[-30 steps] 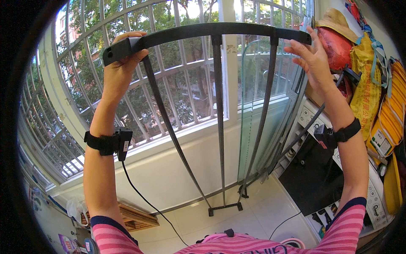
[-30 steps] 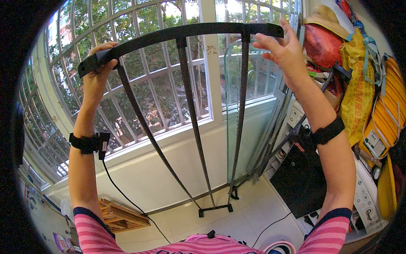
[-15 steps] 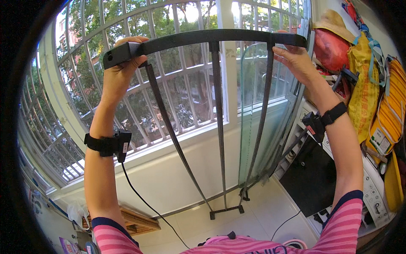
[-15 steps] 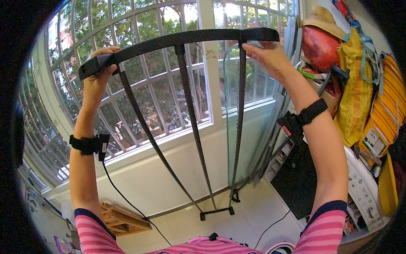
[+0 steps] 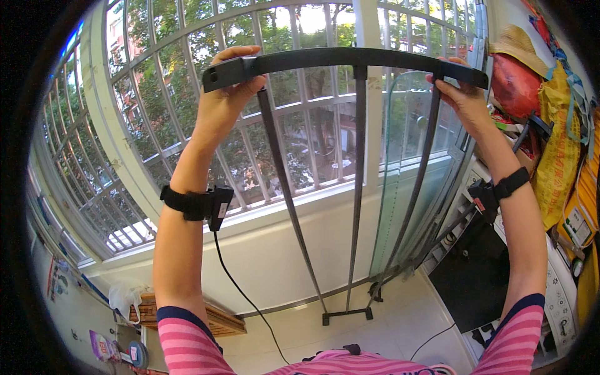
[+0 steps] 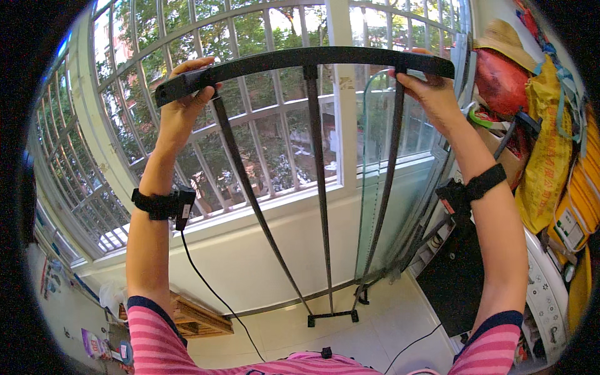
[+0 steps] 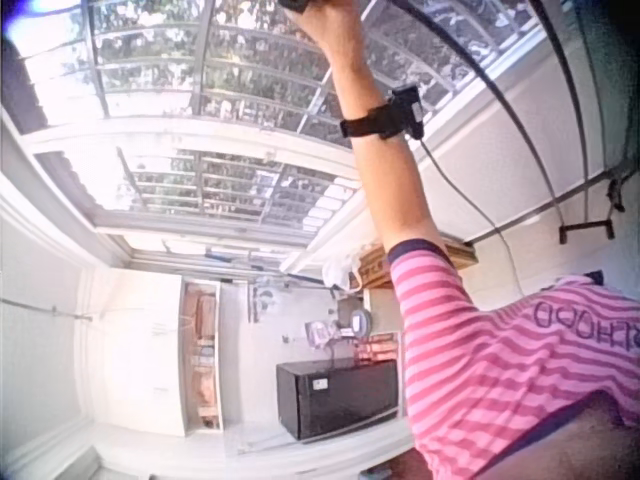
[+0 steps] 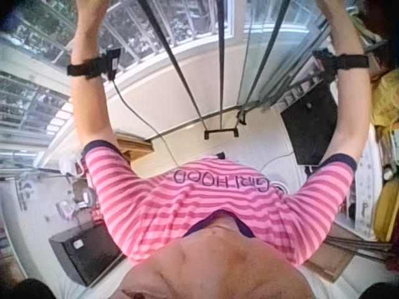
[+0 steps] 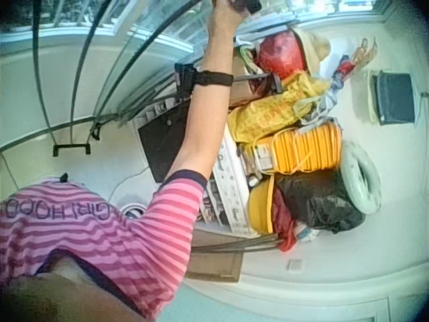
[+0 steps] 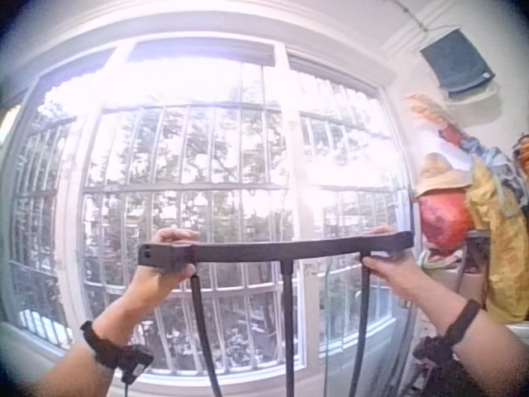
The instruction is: The person wipes a chair with a cloth, then moves to a utility area where they pick up metal poles and a plastic bracket, fitting the poles into the bracket and using a hammer to secure them.
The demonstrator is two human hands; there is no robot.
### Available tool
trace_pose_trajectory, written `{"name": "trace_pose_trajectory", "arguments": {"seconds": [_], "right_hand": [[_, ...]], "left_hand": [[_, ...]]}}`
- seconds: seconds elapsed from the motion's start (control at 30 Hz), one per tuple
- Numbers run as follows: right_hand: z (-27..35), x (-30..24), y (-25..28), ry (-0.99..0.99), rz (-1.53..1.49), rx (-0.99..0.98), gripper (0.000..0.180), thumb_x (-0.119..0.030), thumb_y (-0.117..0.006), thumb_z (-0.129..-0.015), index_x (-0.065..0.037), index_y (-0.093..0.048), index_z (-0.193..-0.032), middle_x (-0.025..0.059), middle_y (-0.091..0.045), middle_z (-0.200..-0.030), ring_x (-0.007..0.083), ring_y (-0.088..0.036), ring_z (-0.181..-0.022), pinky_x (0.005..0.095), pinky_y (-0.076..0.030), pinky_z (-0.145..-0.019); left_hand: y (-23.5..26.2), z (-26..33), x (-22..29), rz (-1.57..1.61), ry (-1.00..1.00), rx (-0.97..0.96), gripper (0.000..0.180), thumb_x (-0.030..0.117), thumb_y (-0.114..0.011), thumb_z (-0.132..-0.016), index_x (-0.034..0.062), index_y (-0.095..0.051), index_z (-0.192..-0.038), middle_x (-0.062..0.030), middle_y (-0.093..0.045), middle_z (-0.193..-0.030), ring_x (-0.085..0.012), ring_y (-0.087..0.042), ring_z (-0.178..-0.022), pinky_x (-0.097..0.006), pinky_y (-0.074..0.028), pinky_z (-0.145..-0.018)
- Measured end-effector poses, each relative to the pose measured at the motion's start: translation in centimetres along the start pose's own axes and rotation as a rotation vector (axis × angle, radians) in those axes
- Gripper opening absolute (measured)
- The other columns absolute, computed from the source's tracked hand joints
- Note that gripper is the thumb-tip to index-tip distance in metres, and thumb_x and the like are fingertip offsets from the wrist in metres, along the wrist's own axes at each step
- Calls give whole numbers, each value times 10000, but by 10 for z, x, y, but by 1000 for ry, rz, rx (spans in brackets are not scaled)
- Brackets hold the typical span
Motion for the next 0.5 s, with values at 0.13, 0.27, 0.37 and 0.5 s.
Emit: {"name": "trace_pose_trajectory", "arguments": {"seconds": [0.13, 0.27, 0.37, 0.5], "right_hand": [[-1, 0, 8, -1, 36, 7, 478, 0, -621, -809, -151, -431, -1221, 38, -547, -1174, 204, -588, -1022, 285, -485, -850], [2, -8, 6, -16, 70, 40, 480, -13, -632, -802, -131, -443, -1226, 40, -571, -1133, 195, -594, -1003, 297, -488, -844], [3, -10, 3, -21, 55, 34, 480, -15, -626, -806, -128, -438, -1233, 41, -562, -1148, 196, -592, -1007, 298, -486, -851], [1, -5, 9, -56, 106, 34, 475, -5, -595, -826, -130, -416, -1247, 42, -519, -1227, 209, -579, -1039, 297, -475, -873]], "left_hand": [[-6, 1, -4, 128, 58, -21, 380, 10, -595, -831, 80, -469, -1182, -49, -537, -1128, -132, -555, -978, -269, -485, -836], [-10, 3, -9, 203, 190, -50, 449, -5, -577, -832, 94, -415, -1239, -76, -538, -1117, -205, -587, -987, -315, -504, -865], [-11, 4, -6, 208, 159, -57, 568, -37, -612, -789, 107, -364, -1279, -80, -534, -1109, -238, -578, -1029, -338, -512, -862], [-14, 7, -2, 158, 182, -93, 697, -101, -628, -725, 114, -314, -1309, -82, -506, -1130, -248, -556, -1068, -363, -518, -858]]}}
Point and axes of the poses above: each hand's wrist, its own z-axis away from the middle knuckle, its own y-axis out of the back of the hand, x = y × z, the point moved 9 cm from there along -z, towards the middle knuckle
